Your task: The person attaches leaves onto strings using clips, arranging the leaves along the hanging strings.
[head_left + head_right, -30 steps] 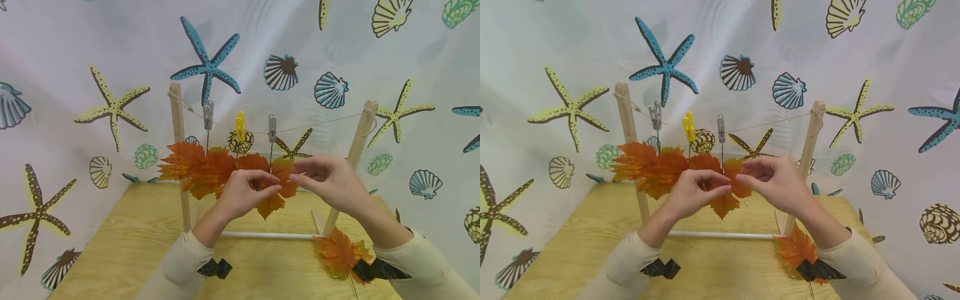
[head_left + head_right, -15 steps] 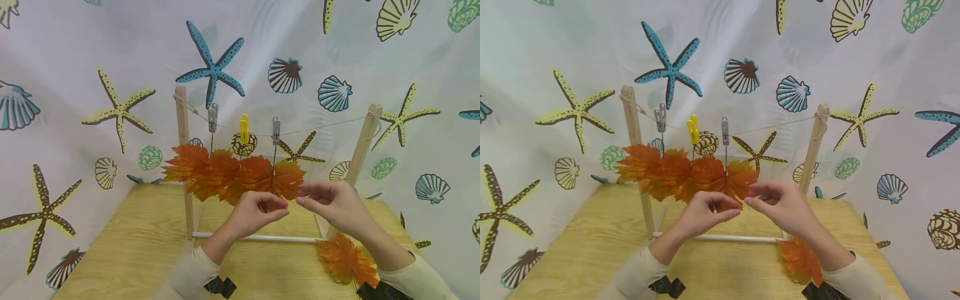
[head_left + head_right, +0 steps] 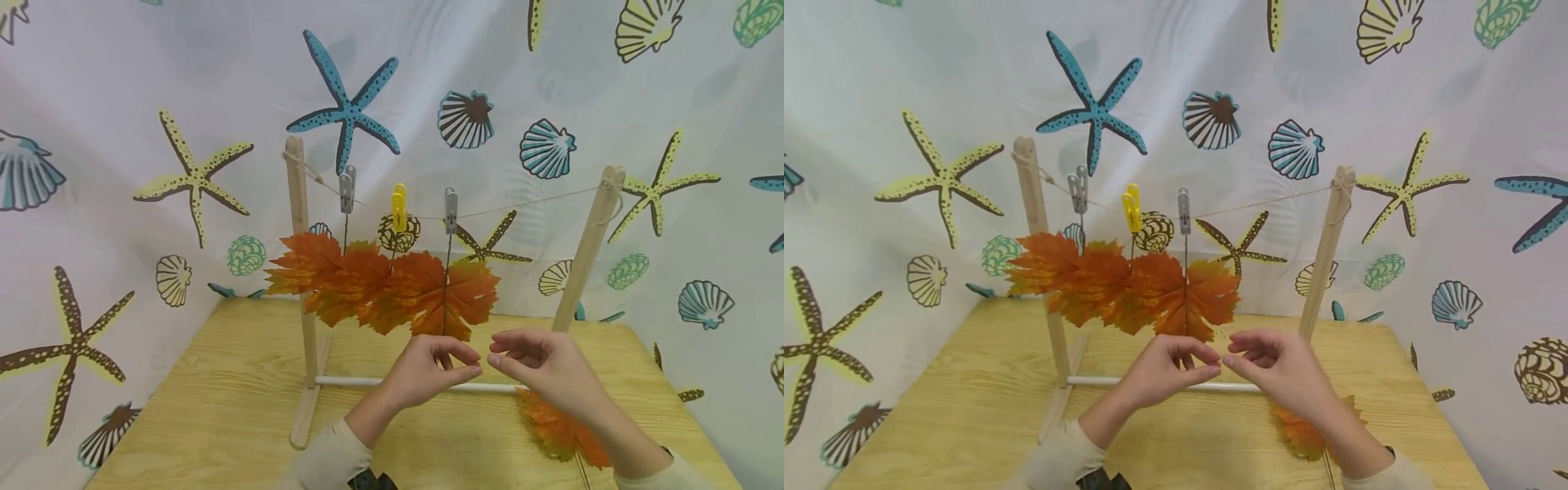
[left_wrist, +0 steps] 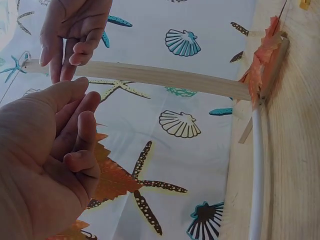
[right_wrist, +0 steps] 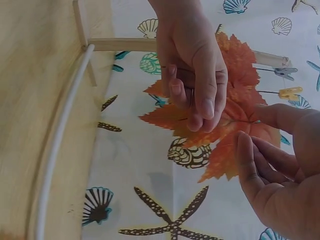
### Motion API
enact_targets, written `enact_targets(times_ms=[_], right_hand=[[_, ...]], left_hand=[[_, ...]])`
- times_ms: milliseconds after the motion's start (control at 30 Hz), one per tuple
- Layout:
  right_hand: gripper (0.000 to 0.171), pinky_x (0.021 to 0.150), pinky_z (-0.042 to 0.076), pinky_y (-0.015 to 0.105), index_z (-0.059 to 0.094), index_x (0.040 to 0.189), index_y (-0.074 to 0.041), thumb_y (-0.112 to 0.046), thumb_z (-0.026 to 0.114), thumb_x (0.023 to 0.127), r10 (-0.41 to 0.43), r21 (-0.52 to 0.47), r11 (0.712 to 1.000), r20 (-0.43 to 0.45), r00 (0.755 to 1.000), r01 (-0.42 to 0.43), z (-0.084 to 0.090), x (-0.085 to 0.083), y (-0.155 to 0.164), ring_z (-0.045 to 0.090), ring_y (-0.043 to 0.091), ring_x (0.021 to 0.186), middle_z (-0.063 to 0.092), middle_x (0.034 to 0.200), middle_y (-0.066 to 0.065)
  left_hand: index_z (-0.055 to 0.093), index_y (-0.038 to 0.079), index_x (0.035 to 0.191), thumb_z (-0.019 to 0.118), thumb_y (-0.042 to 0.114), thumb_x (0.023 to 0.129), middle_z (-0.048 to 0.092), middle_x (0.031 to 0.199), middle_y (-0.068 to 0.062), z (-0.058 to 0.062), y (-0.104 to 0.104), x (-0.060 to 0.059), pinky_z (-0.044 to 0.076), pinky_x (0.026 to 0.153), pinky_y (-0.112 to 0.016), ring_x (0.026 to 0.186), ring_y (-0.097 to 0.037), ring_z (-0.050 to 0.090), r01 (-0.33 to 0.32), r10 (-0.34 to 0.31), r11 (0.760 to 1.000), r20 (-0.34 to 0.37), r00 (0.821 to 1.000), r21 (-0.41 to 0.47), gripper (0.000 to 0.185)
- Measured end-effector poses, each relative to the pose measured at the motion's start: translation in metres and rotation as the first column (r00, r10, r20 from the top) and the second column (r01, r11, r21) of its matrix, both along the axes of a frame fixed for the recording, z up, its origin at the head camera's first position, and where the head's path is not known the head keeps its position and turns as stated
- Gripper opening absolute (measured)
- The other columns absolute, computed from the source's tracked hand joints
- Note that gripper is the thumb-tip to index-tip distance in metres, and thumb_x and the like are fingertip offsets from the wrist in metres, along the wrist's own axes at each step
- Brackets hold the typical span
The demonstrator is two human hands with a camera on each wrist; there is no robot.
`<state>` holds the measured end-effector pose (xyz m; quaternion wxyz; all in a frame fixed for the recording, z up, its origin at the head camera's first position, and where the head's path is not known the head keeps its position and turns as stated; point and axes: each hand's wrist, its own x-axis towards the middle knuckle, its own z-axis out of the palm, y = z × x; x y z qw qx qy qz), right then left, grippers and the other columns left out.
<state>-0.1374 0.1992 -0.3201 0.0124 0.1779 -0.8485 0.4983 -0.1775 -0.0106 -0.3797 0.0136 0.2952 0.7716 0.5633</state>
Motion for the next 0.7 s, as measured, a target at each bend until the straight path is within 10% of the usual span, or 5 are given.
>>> enact_targets(times_ms=[700], right_hand=[[0.039, 0.067, 0.052, 0.024, 0.066, 0.107, -0.004, -0.033, 0.07, 0.082, -0.002, 0.056, 0.998, 0.209, 0.978, -0.01, -0.075, 0.023, 0.02, 0.065, 0.016, 0.08, 0.068, 0.097, 0.006]], left_hand=[[0.071, 0.018, 0.092, 0.072, 0.027, 0.08, 0.066, 0.084, 0.012, -0.066, 0.024, 0.001, 0.045, 0.046, -0.023, 0.05, -0.007, 0.049, 0.089, -0.084, 0.995, 0.109, 0.99, -0.044, 0.015]])
